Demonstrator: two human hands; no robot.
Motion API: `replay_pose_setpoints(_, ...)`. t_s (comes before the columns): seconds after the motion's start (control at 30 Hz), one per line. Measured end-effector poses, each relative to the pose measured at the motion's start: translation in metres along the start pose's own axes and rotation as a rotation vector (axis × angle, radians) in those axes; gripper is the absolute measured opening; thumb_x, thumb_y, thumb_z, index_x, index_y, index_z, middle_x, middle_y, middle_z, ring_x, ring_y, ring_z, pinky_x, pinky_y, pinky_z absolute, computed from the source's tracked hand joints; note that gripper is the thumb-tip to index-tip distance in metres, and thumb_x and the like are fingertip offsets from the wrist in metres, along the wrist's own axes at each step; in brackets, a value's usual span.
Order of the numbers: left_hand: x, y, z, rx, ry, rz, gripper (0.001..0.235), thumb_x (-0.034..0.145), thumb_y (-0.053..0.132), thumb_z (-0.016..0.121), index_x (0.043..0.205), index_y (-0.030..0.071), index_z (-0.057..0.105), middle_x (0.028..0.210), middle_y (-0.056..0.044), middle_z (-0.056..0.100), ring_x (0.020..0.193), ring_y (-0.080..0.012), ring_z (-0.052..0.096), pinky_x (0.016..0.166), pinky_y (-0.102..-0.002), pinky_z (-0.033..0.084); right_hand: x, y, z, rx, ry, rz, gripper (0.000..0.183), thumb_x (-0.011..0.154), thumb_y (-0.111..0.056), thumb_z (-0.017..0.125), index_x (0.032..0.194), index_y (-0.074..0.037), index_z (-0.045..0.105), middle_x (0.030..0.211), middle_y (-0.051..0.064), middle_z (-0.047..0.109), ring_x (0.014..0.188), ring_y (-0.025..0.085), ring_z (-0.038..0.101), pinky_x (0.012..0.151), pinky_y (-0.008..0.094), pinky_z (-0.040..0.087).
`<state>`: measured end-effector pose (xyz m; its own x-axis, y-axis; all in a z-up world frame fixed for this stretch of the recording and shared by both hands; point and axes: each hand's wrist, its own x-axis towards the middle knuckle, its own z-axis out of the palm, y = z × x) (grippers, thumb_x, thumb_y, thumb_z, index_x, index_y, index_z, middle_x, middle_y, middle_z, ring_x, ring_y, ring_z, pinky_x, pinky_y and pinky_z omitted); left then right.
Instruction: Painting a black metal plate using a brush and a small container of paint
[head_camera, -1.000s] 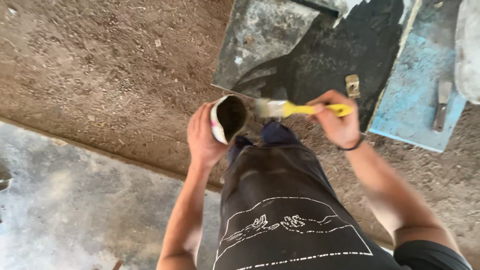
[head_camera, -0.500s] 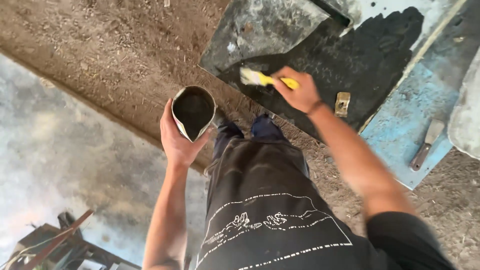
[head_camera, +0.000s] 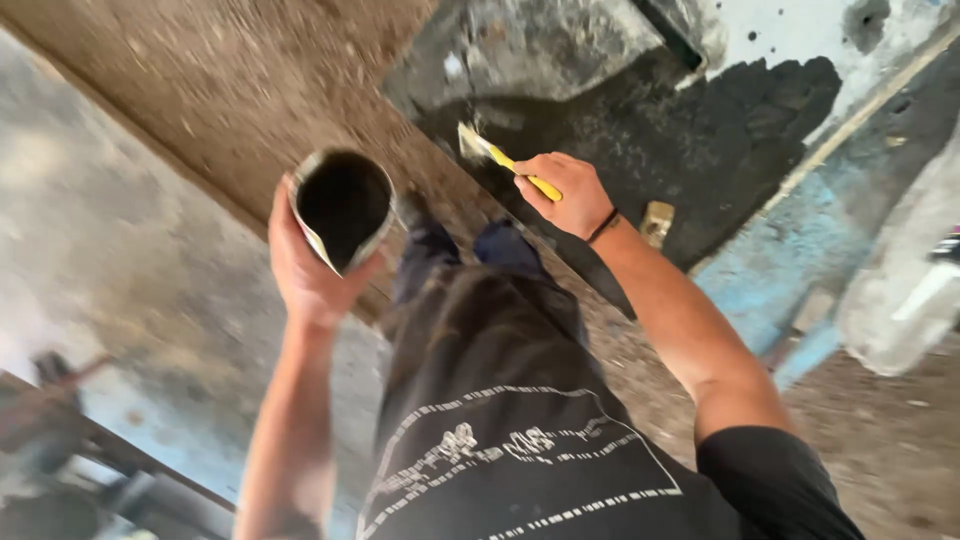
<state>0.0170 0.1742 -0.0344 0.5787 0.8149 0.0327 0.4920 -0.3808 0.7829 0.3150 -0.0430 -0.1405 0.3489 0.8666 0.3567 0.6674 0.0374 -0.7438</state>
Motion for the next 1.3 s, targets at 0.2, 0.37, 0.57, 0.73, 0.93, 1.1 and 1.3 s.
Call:
replay_pose_setpoints(0.2,0.003,0.019,-0.011,-0.032,0.037,-0.018,0.126,0.055,0.028,0.102,0.16,0.008,0.036,0.149,-0.025,0.049,0.138,-0.0446,0.052,0.119,-0.053,0.038,-0.079,0.028,-0.098,-0.128,-0.213,0.05,0.014,0.082,-0.017,0.082,0.095,-0.014,0.077,0.084,0.01,0.073,0.077,0.034,0.072,0.069,0.043,0.057)
replay_pose_setpoints(0.37,0.009,0.022,-0.006,-0.077,0.023,0.01,0.125,0.055,0.03,0.103,0.159,0.008,0.037,0.148,-0.026,0.05,0.137,-0.0468,0.052,0.118,-0.055,0.038,-0.089,0.103,-0.093,-0.206,0.253,0.428,0.019,0.082,-0.015,0.092,0.094,-0.019,0.078,0.082,0.004,0.071,0.075,0.028,0.07,0.068,0.034,0.056)
replay_pose_setpoints(0.57,0.009,0.035,-0.005,-0.071,-0.018,-0.013,0.124,0.058,0.03,0.099,0.161,0.008,0.033,0.148,-0.029,0.049,0.136,-0.049,0.051,0.118,-0.058,0.037,-0.053,0.073,-0.08,-0.695,-0.657,0.611,0.031,0.086,-0.045,0.07,0.066,-0.022,0.068,0.064,-0.001,0.071,0.058,0.025,0.071,0.057,0.035,0.058)
replay_pose_setpoints(0.73,0.009,0.04,-0.008,-0.059,-0.025,0.02,0.124,0.057,0.03,0.1,0.16,0.006,0.035,0.147,-0.029,0.049,0.135,-0.0494,0.052,0.115,-0.059,0.039,-0.023,0.082,-0.11,-0.587,0.051,-0.026,0.004,0.098,-0.021,0.072,0.097,-0.017,0.072,0.078,0.001,0.066,0.069,0.023,0.068,0.066,0.032,0.057)
replay_pose_setpoints(0.93,0.011,0.048,-0.009,-0.06,-0.02,0.026,0.124,0.058,0.03,0.098,0.16,0.006,0.033,0.146,-0.03,0.049,0.133,-0.0502,0.053,0.113,-0.06,0.041,-0.008,0.058,-0.107,-0.384,-0.448,-0.145,0.012,0.094,-0.027,0.068,0.084,-0.023,0.062,0.078,-0.002,0.057,0.077,0.017,0.062,0.071,0.03,0.053)
replay_pose_setpoints(1.1,0.005,0.046,-0.006,-0.048,0.025,0.012,0.126,0.052,0.024,0.101,0.158,0.004,0.037,0.144,-0.032,0.053,0.129,-0.0538,0.055,0.111,-0.064,0.042,0.014,0.055,-0.091,-1.037,-0.39,0.279,0.033,0.1,-0.044,0.065,0.075,-0.026,0.054,0.06,-0.007,0.056,0.057,0.015,0.068,0.047,0.032,0.057)
replay_pose_setpoints(1.3,0.004,0.05,-0.009,-0.046,-0.002,-0.012,0.126,0.055,0.032,0.1,0.16,0.007,0.034,0.146,-0.028,0.051,0.132,-0.0483,0.055,0.111,-0.06,0.043,0.037,0.048,-0.115,-0.962,-0.91,0.15,0.03,0.094,-0.024,0.055,0.064,-0.025,0.06,0.058,0.0,0.068,0.054,0.022,0.071,0.047,0.039,0.056)
